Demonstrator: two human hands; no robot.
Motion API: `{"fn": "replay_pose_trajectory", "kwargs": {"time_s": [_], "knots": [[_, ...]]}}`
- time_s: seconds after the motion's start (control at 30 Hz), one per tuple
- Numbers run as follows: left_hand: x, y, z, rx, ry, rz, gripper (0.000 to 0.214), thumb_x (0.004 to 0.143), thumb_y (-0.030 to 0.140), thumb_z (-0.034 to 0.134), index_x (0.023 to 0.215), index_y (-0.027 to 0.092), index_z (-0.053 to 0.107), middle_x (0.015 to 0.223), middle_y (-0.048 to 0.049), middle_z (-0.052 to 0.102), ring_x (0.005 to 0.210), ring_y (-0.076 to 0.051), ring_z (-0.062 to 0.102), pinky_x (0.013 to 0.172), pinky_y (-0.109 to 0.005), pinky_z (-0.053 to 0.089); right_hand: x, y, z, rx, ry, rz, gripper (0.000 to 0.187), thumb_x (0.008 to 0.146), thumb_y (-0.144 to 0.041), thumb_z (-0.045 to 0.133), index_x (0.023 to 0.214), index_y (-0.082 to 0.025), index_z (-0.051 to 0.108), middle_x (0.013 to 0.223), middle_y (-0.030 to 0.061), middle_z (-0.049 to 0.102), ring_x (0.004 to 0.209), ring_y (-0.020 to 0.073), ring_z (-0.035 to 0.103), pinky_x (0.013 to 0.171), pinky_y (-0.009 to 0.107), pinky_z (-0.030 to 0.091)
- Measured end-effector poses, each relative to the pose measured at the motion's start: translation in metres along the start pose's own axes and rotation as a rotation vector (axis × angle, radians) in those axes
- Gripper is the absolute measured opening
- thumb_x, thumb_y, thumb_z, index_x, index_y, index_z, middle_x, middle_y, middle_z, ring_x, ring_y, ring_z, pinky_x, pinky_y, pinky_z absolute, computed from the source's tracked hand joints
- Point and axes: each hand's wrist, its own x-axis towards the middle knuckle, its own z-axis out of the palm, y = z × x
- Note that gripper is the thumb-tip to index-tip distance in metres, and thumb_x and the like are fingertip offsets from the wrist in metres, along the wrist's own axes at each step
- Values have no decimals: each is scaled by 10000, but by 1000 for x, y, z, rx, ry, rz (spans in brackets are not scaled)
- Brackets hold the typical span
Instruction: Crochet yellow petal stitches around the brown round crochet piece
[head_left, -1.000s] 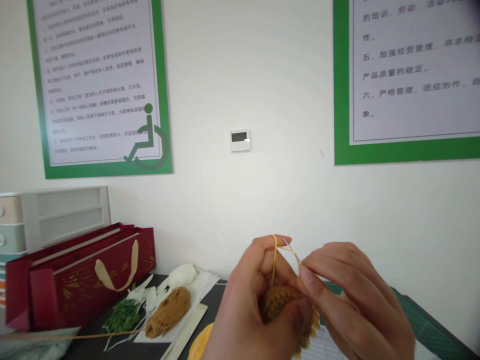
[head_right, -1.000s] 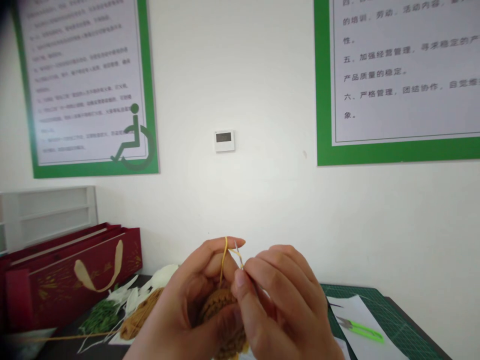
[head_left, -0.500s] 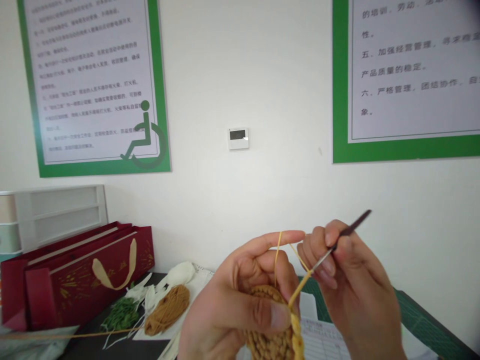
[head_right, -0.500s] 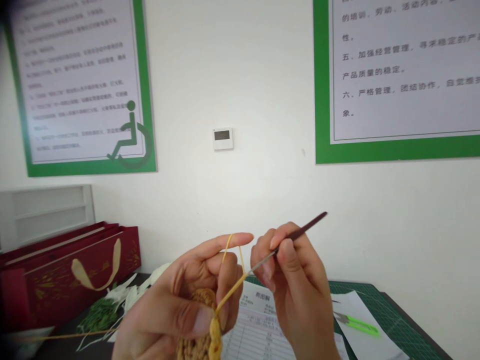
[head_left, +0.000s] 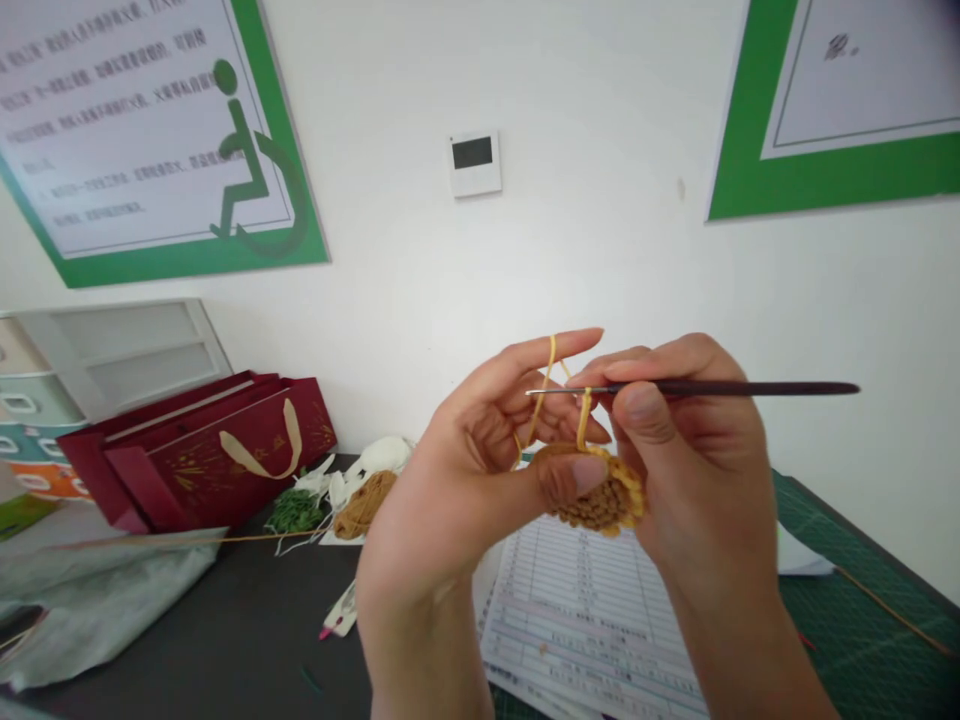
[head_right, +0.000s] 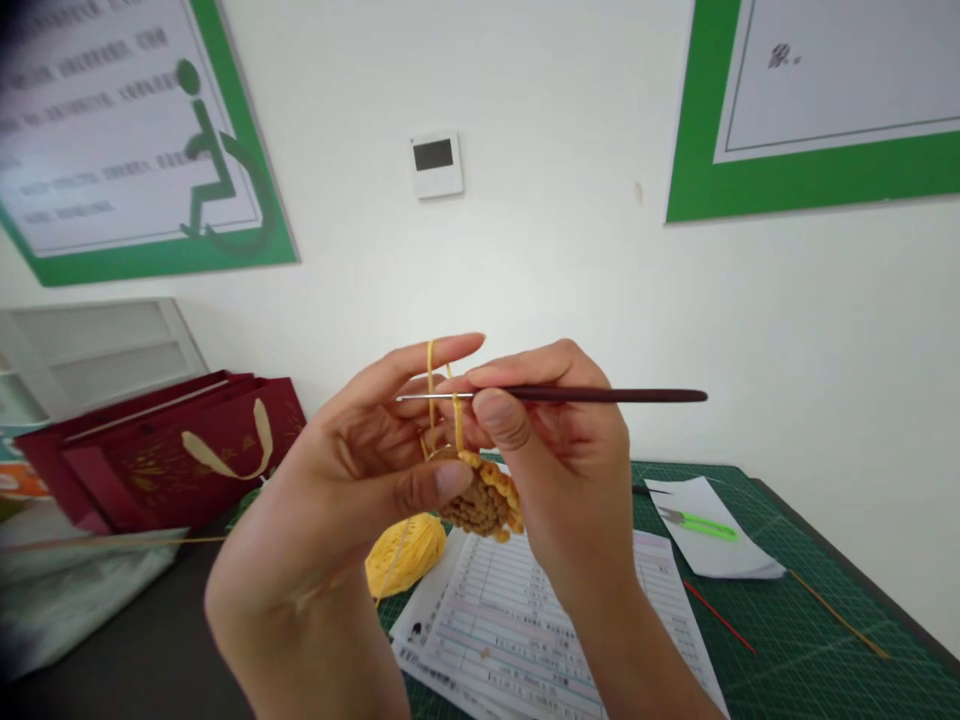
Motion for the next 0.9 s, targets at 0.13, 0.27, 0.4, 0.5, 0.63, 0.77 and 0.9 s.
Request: {"fn": "replay_pose_trajectory", "kwargs": {"time_s": [0.13, 0.27, 0.4, 0.5, 0.63, 0.77, 0.9], "knots": [[5, -2, 3, -81, 118, 63, 447, 817, 86, 809, 1238, 209, 727, 949, -48, 753, 864, -143, 692, 824, -247, 565, 1, 1, -1, -25, 33, 11, 43, 919, -232, 738, 912, -270, 719, 881, -16, 759, 693, 119, 664, 644, 260, 563], [10, -5, 11, -103, 249, 114, 438, 760, 75, 852, 1165, 213, 758, 856, -19, 753, 846, -138, 711, 799, -213, 563, 1, 3, -2, -38, 70, 11, 21, 922, -249, 736, 937, -258, 724, 940, -1, 747, 847, 134, 712, 729, 248, 592], [8, -2, 21, -140, 302, 72, 427, 758, 73, 849, 1147, 225, 759, 895, -20, 765, 849, -134, 715, 811, -220, 566, 1, 3, -3, -60, 71, -11, 45, 936, -230, 714, 947, -273, 722, 975, 0, 719, 887, 136, 712, 759, 250, 604], [7, 1, 26, -138, 357, 70, 441, 730, 79, 867, 1135, 210, 751, 875, -26, 774, 812, -137, 714, 798, -229, 567, 2, 1, -3, -82, 61, -17, 49, 947, -242, 699, 963, -280, 726, 951, -2, 716, 881, 129, 717, 766, 234, 606], [8, 0, 28, -127, 387, 76, 441, 730, 102, 872, 1136, 199, 730, 845, -24, 780, 728, -138, 720, 748, -239, 570, 2, 1, -2, -101, 69, -20, 39, 948, -258, 698, 950, -281, 730, 933, -7, 722, 856, 110, 720, 759, 197, 602], [9, -2, 28, -123, 407, 89, 377, 757, 127, 863, 1106, 189, 735, 822, -15, 777, 714, -115, 718, 736, -205, 553, 1, 0, -1, -118, 80, -54, 44, 945, -258, 698, 948, -278, 737, 925, -3, 723, 861, 116, 715, 749, 198, 602], [8, -2, 30, -108, 430, 103, 375, 744, 132, 871, 1091, 194, 742, 767, 8, 748, 665, -95, 689, 688, -184, 532, 0, -1, -1, -148, 81, -69, 41, 941, -258, 697, 946, -268, 737, 908, 16, 721, 851, 143, 712, 701, 226, 601]]}}
